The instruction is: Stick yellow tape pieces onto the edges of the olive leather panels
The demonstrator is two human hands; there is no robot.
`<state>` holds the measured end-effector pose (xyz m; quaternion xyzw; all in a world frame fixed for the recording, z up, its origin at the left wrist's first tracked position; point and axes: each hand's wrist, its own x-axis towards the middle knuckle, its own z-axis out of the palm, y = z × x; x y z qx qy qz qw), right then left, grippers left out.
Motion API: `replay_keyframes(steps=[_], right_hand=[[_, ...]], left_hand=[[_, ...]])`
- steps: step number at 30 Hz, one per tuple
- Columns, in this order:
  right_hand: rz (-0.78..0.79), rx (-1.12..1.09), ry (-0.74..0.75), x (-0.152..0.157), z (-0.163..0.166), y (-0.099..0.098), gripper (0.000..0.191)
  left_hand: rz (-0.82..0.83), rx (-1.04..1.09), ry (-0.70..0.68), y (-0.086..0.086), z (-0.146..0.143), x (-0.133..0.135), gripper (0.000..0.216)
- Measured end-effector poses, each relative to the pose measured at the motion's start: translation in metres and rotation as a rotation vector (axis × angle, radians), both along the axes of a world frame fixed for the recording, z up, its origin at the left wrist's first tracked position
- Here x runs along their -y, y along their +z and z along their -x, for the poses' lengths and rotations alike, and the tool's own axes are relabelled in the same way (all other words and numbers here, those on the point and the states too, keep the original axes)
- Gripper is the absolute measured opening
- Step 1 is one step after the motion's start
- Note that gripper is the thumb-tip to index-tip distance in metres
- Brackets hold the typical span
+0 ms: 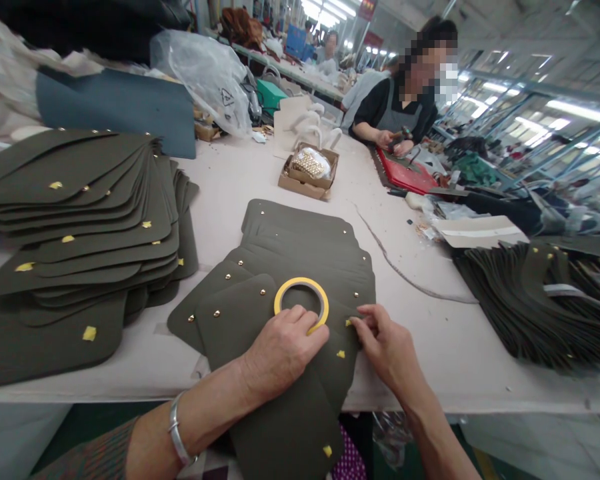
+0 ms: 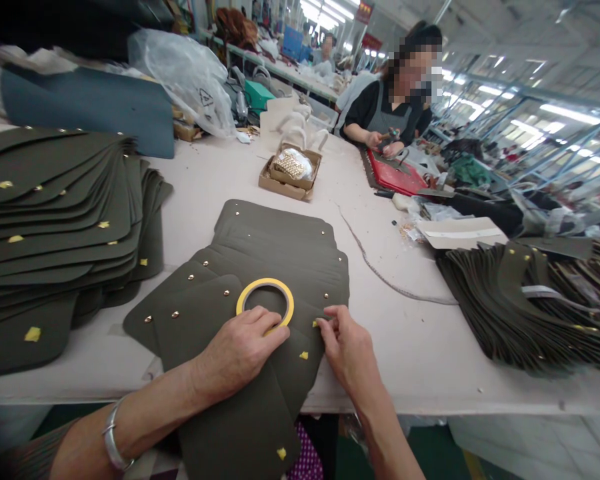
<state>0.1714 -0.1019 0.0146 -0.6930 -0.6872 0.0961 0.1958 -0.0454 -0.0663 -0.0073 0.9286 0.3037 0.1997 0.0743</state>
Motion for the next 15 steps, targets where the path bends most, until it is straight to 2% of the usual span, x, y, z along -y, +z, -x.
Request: replay_keyframes(steps=[1,4,6,9,15], right_hand=[[-0.037,0.026,0.067,0.002,-0.003,0.001,0.013],[-0.077,0.158,0.295,0.006,-0.009,0.003,0.02],[-0.046,0.229,0.354,0.006,-0.008,0.002,0.023],[-0.025,0.235,0.28,0.003,-0.001,-0.003,0.022],[-0.076,0.03,0.046,-0.005,0.003,-0.016,0.016]], left_hand=[[0.006,0.001,-0.003,0.0,0.0,0.0,0.013],[0.029,-0.001,-0.012,0.001,0.0,0.0,0.014],[0.042,-0.003,-0.009,0.002,0.0,0.0,0.013],[0.058,-0.012,-0.006,0.003,-0.002,-0.002,0.013],[0.002,-0.047,0.036,0.006,-0.005,-0.008,0.011]])
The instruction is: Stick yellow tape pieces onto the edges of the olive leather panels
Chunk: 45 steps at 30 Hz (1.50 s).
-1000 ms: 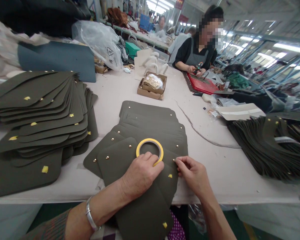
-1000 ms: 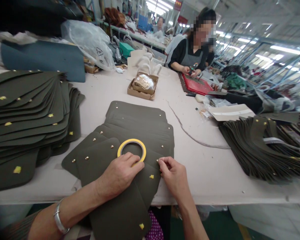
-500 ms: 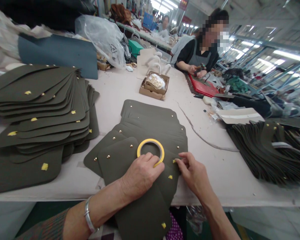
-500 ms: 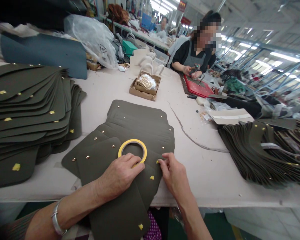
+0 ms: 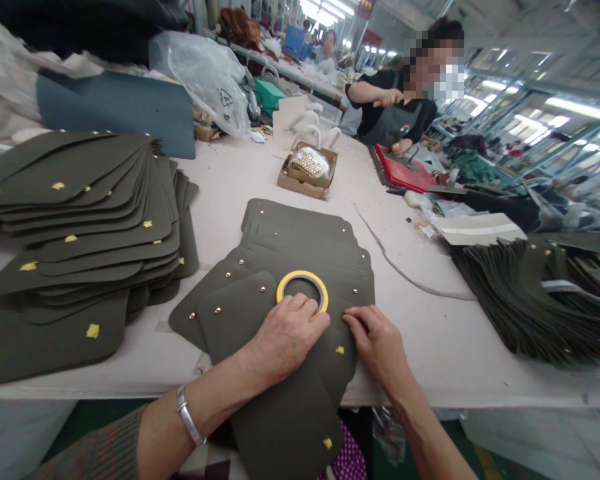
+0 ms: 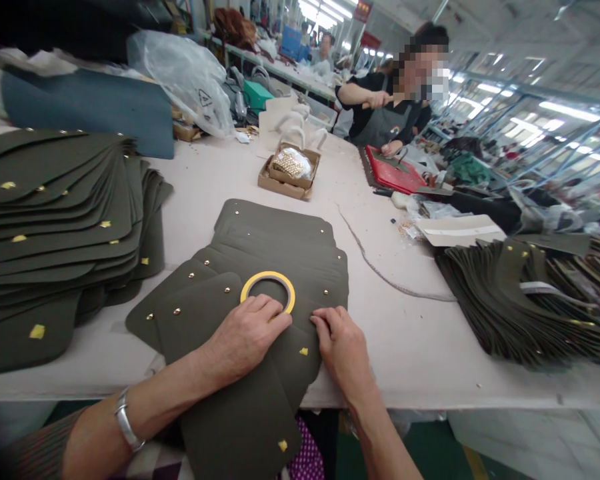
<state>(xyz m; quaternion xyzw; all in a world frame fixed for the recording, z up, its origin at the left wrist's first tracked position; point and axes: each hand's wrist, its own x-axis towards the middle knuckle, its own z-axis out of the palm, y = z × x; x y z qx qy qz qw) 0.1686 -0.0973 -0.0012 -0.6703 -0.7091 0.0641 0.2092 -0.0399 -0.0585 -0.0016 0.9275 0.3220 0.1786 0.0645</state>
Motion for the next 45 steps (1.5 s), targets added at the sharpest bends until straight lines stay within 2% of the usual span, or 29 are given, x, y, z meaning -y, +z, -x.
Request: replay_keyframes(steps=[4,7,9,11,15,18,22,28,31,35,37,40,43,45], right_hand=[[-0.05,0.002,-0.125,-0.01,-0.011,0.002,0.016],[-0.11,-0.059,-0.146,-0.009,-0.009,0.01,0.019],[-0.157,-0.186,-0.099,-0.002,0.001,0.018,0.017],[-0.177,-0.301,0.011,0.009,0.014,0.023,0.014],[-0.224,-0.31,0.217,0.023,0.035,0.028,0.02],[-0.258,-0.244,0.264,0.022,0.041,0.027,0.023],[-0.312,-0.159,0.289,0.02,0.042,0.025,0.017],[-0.382,-0.08,0.215,0.028,0.047,0.025,0.014],[-0.316,-0.219,0.069,0.033,0.053,0.026,0.013],[-0.054,-0.722,-0.197,0.034,0.053,0.024,0.015],[0.024,-0.888,-0.301,0.033,0.042,0.02,0.021],[0.102,-0.958,-0.393,0.037,0.017,0.013,0.03],[0.222,-0.9,-0.348,0.045,-0.006,0.008,0.034],[0.26,-0.841,-0.314,0.05,-0.014,0.006,0.036]], left_hand=[[-0.024,0.05,-0.011,0.002,0.002,-0.001,0.014],[-0.009,0.223,-0.028,0.003,0.006,-0.001,0.018],[0.025,0.357,-0.055,0.004,0.009,-0.001,0.02],[0.062,0.436,-0.094,0.006,0.011,-0.001,0.028],[0.079,0.463,-0.133,0.007,0.011,-0.002,0.045],[0.061,0.436,-0.116,0.005,0.008,0.001,0.039],[0.072,0.396,-0.081,0.004,0.006,0.007,0.026],[0.152,0.377,-0.097,0.011,0.004,0.01,0.016],[0.116,0.35,-0.073,0.015,0.0,0.011,0.018],[0.023,0.39,-0.095,0.017,-0.007,0.016,0.021],[0.003,0.418,-0.116,0.017,-0.01,0.019,0.021],[-0.013,0.388,-0.087,0.013,-0.012,0.019,0.019],[-0.049,0.229,-0.042,0.006,-0.012,0.013,0.016],[-0.064,0.118,-0.07,0.002,-0.012,0.009,0.014]])
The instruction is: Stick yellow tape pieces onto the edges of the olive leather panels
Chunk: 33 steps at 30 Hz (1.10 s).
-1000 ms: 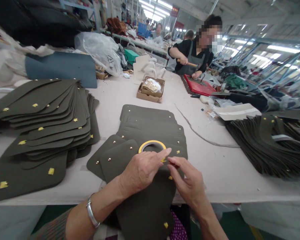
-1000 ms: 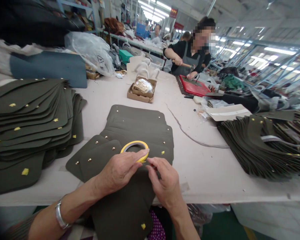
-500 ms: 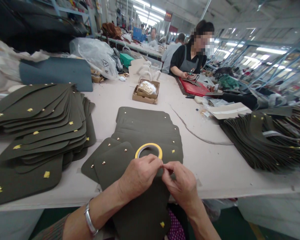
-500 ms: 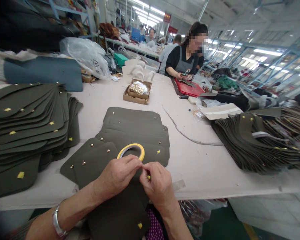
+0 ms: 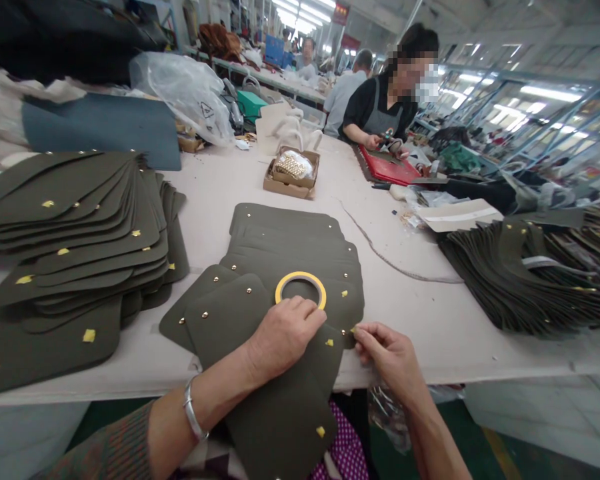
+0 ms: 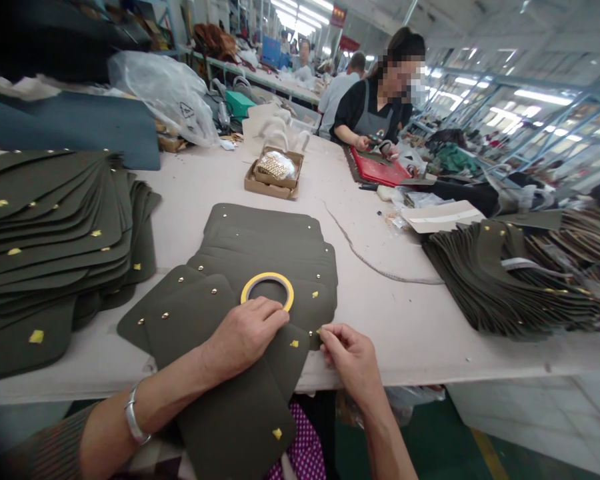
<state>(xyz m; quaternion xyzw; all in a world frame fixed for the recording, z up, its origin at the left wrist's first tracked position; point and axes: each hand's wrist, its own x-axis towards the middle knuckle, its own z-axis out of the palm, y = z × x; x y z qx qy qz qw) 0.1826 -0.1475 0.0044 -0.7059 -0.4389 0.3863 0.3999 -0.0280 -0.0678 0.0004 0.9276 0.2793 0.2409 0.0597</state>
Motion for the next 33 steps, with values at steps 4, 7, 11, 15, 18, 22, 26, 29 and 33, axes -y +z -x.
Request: replay_keyframes(steps=[4,7,11,15,18,22,26,29,33], right_hand=[[0.02,0.037,0.044,0.002,-0.001,-0.003,0.037],[0.061,0.084,0.101,-0.001,0.0,-0.004,0.034],[0.083,0.234,0.191,-0.002,0.002,0.002,0.027],[0.024,0.393,0.26,-0.005,0.009,0.01,0.019],[-0.006,0.501,0.295,-0.008,0.014,0.014,0.018],[-0.037,0.608,0.334,-0.011,0.016,0.011,0.015],[-0.107,0.707,0.287,-0.003,0.009,0.005,0.019],[-0.239,0.807,0.388,0.005,0.002,0.003,0.012],[-0.312,0.919,0.534,0.011,0.0,0.001,0.022]], left_hand=[[0.01,-0.091,-0.057,-0.002,-0.002,-0.002,0.013],[0.033,-0.104,-0.092,-0.001,-0.004,-0.001,0.012],[0.059,-0.119,-0.128,0.0,-0.003,-0.001,0.01],[0.048,-0.121,-0.159,0.002,-0.003,-0.001,0.01],[0.044,-0.123,-0.173,0.003,-0.003,-0.001,0.01],[0.051,-0.134,-0.177,0.003,-0.004,0.0,0.009],[0.051,-0.134,-0.146,0.001,-0.002,0.0,0.009],[0.049,-0.129,-0.079,0.0,-0.001,-0.001,0.009],[0.033,-0.131,-0.038,0.001,-0.001,-0.003,0.01]])
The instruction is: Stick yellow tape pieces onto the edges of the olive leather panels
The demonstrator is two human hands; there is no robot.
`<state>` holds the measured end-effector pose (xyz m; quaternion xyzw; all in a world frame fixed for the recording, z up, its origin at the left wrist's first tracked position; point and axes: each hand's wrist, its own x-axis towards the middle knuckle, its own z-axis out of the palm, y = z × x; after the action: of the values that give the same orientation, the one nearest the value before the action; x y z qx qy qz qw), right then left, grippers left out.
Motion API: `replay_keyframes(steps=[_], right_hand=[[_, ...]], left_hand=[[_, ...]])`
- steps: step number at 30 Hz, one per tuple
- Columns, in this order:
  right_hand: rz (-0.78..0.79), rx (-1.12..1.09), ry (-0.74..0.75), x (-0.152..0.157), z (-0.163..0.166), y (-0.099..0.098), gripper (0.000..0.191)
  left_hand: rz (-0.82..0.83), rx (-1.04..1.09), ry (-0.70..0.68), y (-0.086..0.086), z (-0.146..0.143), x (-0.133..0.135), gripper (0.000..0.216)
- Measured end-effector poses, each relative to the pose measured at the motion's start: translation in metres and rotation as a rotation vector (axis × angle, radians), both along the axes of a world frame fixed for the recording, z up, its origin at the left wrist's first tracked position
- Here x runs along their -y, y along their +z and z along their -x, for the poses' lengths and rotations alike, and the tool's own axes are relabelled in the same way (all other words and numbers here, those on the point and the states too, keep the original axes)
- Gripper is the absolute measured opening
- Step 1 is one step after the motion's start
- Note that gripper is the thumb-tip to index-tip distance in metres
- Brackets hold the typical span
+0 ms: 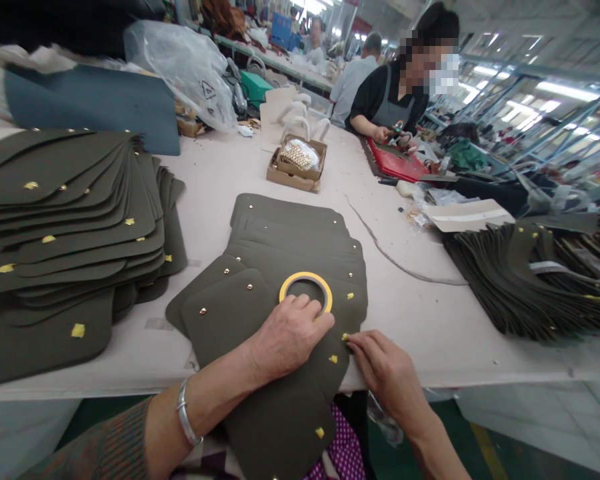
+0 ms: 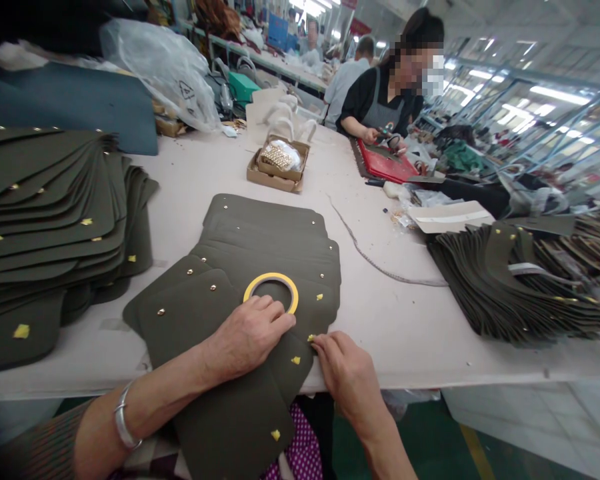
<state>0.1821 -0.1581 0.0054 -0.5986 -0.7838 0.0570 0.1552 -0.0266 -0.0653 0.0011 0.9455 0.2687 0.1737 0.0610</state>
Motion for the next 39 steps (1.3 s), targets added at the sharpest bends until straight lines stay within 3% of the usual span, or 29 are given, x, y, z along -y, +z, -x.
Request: replay_keyframes(steps=[4,12,19,21,24,29,33,39], right_hand=[[0.012,0.013,-0.071,-0.003,0.007,-0.003,0.022],[0.167,-0.11,-0.381,-0.015,0.023,0.002,0.019],[0.537,-0.309,-0.229,-0.004,0.02,0.02,0.047],[0.468,-0.371,-0.277,-0.004,0.017,0.021,0.042],[0.163,-0.523,-0.38,-0.011,0.016,0.018,0.023],[-0.158,-0.527,-0.152,-0.028,0.032,0.021,0.017],[-0.25,-0.417,-0.009,-0.037,0.041,0.023,0.018],[-0.349,-0.295,-0.003,-0.038,0.045,0.017,0.013]], left_hand=[[-0.012,-0.003,0.013,0.003,-0.003,-0.004,0.01],[-0.002,-0.002,0.016,0.012,-0.003,-0.01,0.013],[0.006,0.157,0.079,0.014,0.003,-0.02,0.02],[0.072,0.209,0.032,0.013,0.004,-0.022,0.019],[0.151,0.282,-0.062,0.012,0.004,-0.022,0.023],[0.159,0.303,-0.068,0.012,0.006,-0.019,0.044],[0.16,0.274,-0.052,0.011,0.006,-0.017,0.04],[0.216,0.323,-0.097,0.007,0.005,-0.015,0.026]])
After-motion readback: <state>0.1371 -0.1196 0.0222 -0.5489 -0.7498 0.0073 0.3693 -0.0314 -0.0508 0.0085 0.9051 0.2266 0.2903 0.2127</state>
